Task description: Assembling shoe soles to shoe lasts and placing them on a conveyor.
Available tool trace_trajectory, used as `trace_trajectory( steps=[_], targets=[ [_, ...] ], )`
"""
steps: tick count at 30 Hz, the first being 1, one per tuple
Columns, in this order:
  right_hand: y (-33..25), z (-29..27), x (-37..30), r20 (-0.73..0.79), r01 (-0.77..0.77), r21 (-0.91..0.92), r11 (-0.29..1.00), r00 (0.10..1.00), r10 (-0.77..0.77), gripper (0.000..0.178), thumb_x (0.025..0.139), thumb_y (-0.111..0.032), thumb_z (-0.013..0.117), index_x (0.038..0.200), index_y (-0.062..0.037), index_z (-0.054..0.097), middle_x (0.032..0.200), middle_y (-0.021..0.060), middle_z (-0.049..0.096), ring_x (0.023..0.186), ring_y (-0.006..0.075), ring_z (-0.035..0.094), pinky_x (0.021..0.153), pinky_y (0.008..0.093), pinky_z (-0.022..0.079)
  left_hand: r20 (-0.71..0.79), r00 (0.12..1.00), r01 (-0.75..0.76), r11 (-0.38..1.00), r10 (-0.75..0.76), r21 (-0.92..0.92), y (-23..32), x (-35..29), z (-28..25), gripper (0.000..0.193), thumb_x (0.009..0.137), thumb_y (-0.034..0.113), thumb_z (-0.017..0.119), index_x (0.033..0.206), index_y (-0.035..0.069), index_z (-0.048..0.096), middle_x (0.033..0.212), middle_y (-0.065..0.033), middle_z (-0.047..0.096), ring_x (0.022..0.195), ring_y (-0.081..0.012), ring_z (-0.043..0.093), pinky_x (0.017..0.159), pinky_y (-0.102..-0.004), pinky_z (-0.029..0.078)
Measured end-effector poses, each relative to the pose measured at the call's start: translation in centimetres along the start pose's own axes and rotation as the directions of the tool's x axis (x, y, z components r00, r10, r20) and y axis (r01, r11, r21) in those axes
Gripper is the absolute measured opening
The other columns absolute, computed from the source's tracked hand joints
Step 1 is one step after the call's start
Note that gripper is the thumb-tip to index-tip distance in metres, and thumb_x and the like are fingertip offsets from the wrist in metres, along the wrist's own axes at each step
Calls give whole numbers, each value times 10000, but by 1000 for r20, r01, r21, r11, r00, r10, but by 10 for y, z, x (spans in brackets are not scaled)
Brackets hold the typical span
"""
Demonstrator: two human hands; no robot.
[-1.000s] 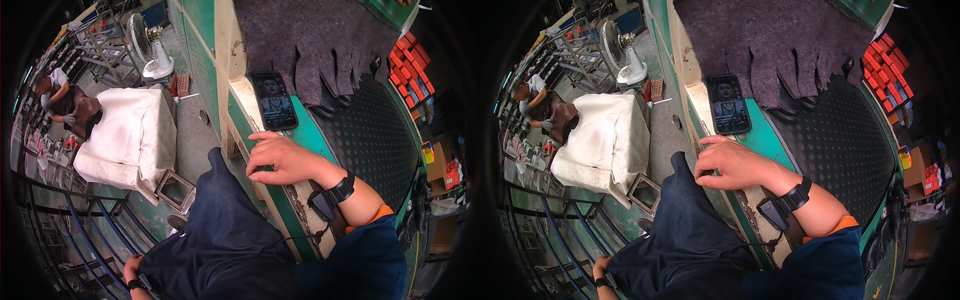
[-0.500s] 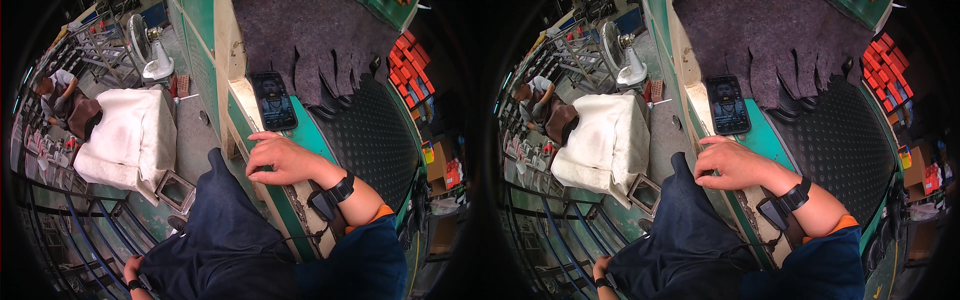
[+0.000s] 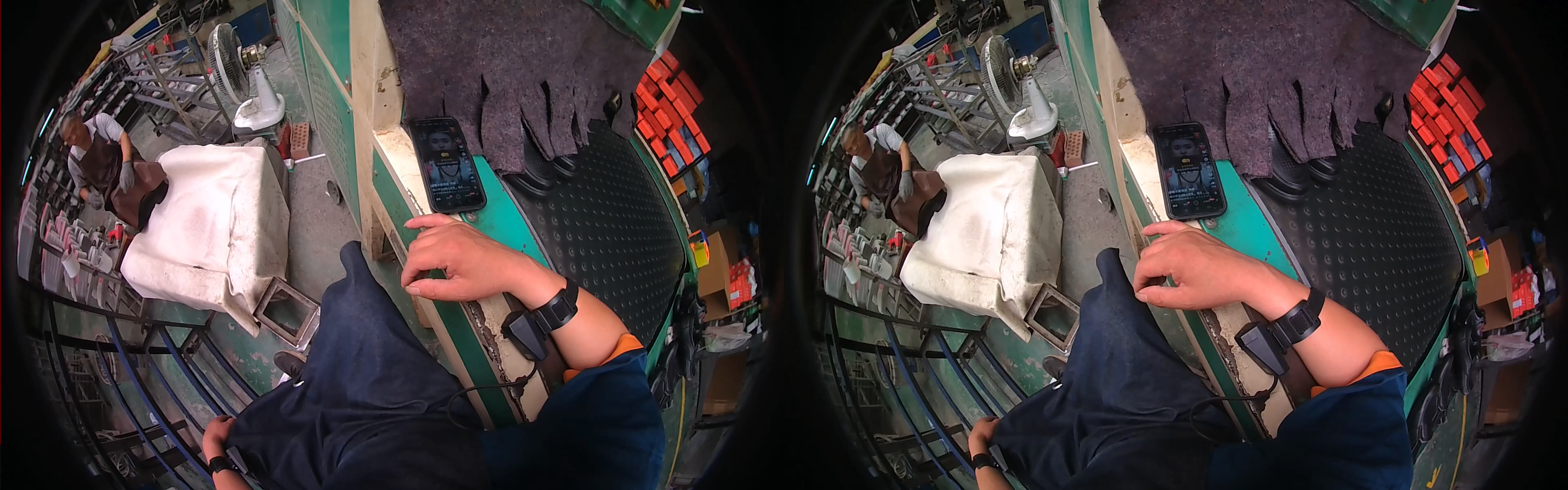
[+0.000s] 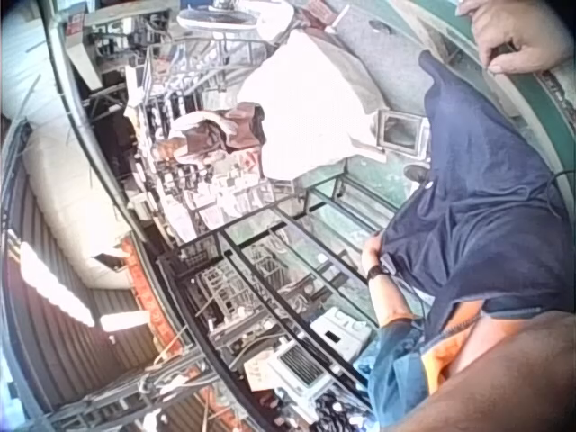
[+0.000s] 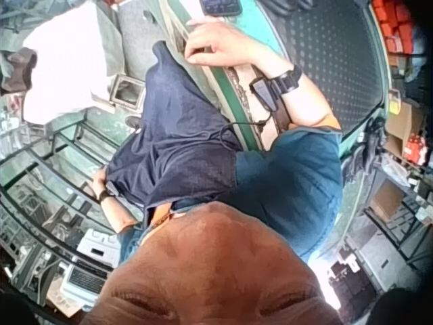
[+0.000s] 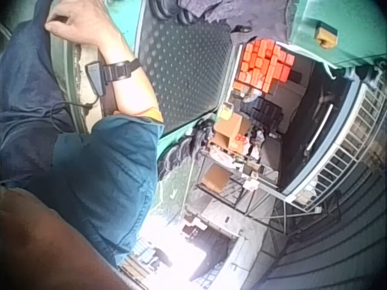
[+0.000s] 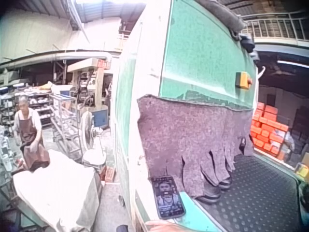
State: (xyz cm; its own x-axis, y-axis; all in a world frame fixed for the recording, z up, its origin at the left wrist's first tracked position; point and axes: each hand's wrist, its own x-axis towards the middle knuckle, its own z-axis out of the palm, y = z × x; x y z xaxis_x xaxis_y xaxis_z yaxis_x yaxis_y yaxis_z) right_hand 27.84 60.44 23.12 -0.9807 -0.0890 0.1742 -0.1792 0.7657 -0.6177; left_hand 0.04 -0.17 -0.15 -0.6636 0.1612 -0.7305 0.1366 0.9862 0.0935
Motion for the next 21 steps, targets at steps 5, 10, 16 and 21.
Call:
trace_trajectory(
  steps=[5, 10, 16, 21],
  targets=[
    [2, 2, 0, -18, 9, 7, 1000, 1000, -9, 108, 862, -198, 646, 855, -100, 692, 781, 24, 657, 806, 204, 646, 1103, 454, 352, 2, 1000, -4, 1000, 4, -4, 2, 0, -1, 433, 859, 373, 600, 1120, 43, 702, 1123, -200, 690, 1093, -345, 646, 942, -396, 490],
    [3, 1, -1, -42, 21, 24, 999, 999, -20, 116, 867, -199, 639, 860, -94, 690, 778, 20, 654, 781, 199, 640, 1102, 446, 353, -2, 1000, 9, 1000, -9, -8, -5, 3, 1, 450, 849, 376, 603, 1126, 33, 698, 1124, -202, 689, 1090, -344, 647, 939, -396, 492],
    [2, 3, 0, -53, 39, 22, 999, 998, -38, 122, 869, -203, 638, 861, -91, 689, 786, 17, 660, 767, 193, 638, 1096, 443, 358, -29, 1000, -2, 1000, 2, 11, -5, 1, 3, 462, 846, 378, 603, 1141, 33, 691, 1147, -205, 679, 1100, -361, 637, 941, -402, 490],
    [2, 3, -3, -32, 30, -3, 1000, 999, -30, 125, 874, -198, 638, 867, -83, 688, 795, 20, 663, 771, 194, 638, 1065, 429, 384, -40, 999, -5, 1000, 6, 23, 7, -2, 0, 468, 846, 388, 593, 1128, 28, 693, 1143, -214, 674, 1108, -360, 630, 951, -406, 486]
  ],
)
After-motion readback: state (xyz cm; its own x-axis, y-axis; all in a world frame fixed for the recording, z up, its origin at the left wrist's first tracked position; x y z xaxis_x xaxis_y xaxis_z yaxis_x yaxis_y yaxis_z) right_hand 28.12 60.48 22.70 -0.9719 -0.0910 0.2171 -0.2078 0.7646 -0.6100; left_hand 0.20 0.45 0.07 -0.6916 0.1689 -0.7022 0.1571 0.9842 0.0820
